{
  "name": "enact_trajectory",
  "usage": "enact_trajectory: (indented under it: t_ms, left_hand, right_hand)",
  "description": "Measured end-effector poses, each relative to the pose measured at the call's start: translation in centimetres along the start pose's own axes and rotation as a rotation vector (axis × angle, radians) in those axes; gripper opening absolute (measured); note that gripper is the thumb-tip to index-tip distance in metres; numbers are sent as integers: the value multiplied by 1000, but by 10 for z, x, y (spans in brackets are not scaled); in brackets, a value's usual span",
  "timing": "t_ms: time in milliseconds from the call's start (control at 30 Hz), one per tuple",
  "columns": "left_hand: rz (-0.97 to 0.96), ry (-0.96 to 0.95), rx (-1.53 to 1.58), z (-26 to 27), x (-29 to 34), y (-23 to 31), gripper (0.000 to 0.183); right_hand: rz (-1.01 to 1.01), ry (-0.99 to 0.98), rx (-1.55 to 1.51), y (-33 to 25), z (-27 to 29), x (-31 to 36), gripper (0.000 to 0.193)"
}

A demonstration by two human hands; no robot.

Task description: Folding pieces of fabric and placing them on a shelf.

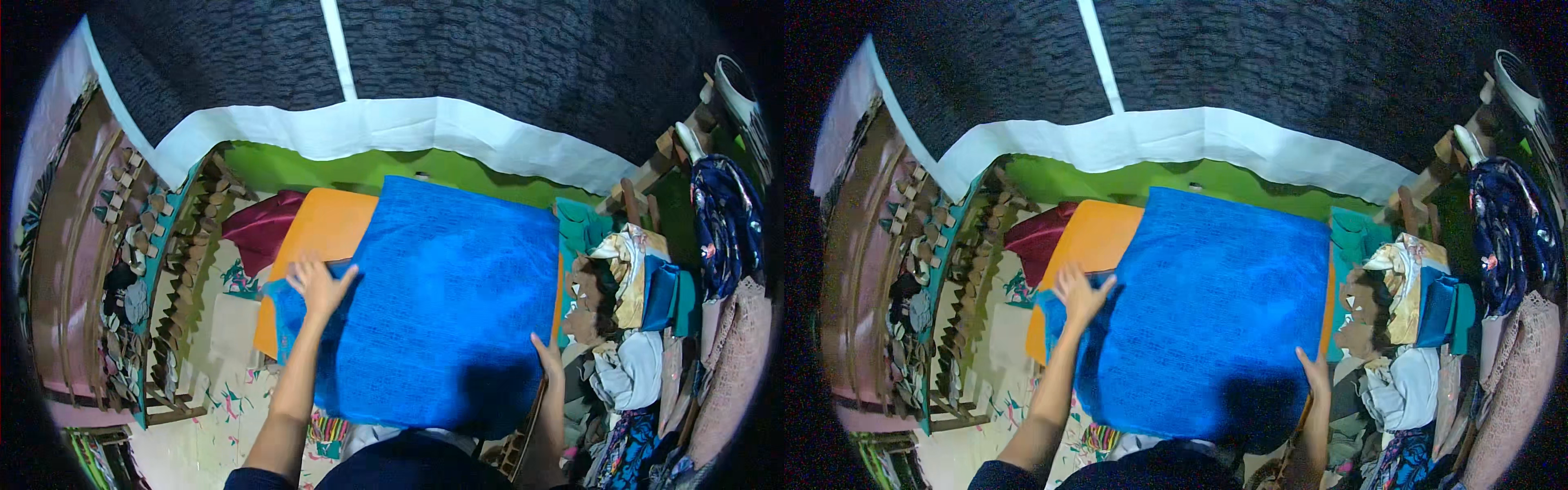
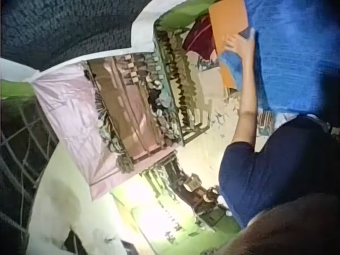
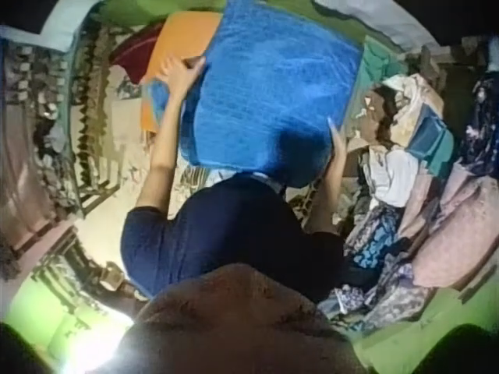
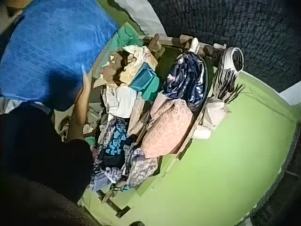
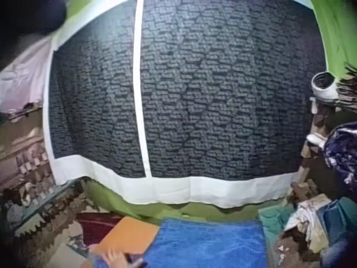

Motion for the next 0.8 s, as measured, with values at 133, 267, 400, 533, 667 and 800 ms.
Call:
enact_trajectory:
  t_ms: [133,267,400,533,667,800]
  left_hand:
    - [331,-287,23,-20,66,-85,121]
    - [323,-576,237,-44,79,-75,124]
    - [114,-470,150,-27,83,-32,118]
    - [170,-473,174,-25,74,-48,118]
    - [129,-304,84,4,67,-52,116]
    - [-214,-78,-87,24,62,-38,116]
  right_hand:
    - [-248,-46,-255,33,7,47,47]
    - [-339,-81,-353,21,-11,51,45]
    - [-384,-108,-431,38,-14,44,49]
    - [-476,-127,-400,40,-18,49,53]
    - [-458,-159,-506,42,-14,51,50]
    - [-423,-140,-464,73,3,51,46]
Point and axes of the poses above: each hand's wrist, its own x-axis away from the middle knuckle, its own z-axis out of the back of the hand, y = z × x, the point moved 7 cm from there along -x, towards the middle knuckle, and after that the axes turned 5 degrees about y, right-handed, at the moved point
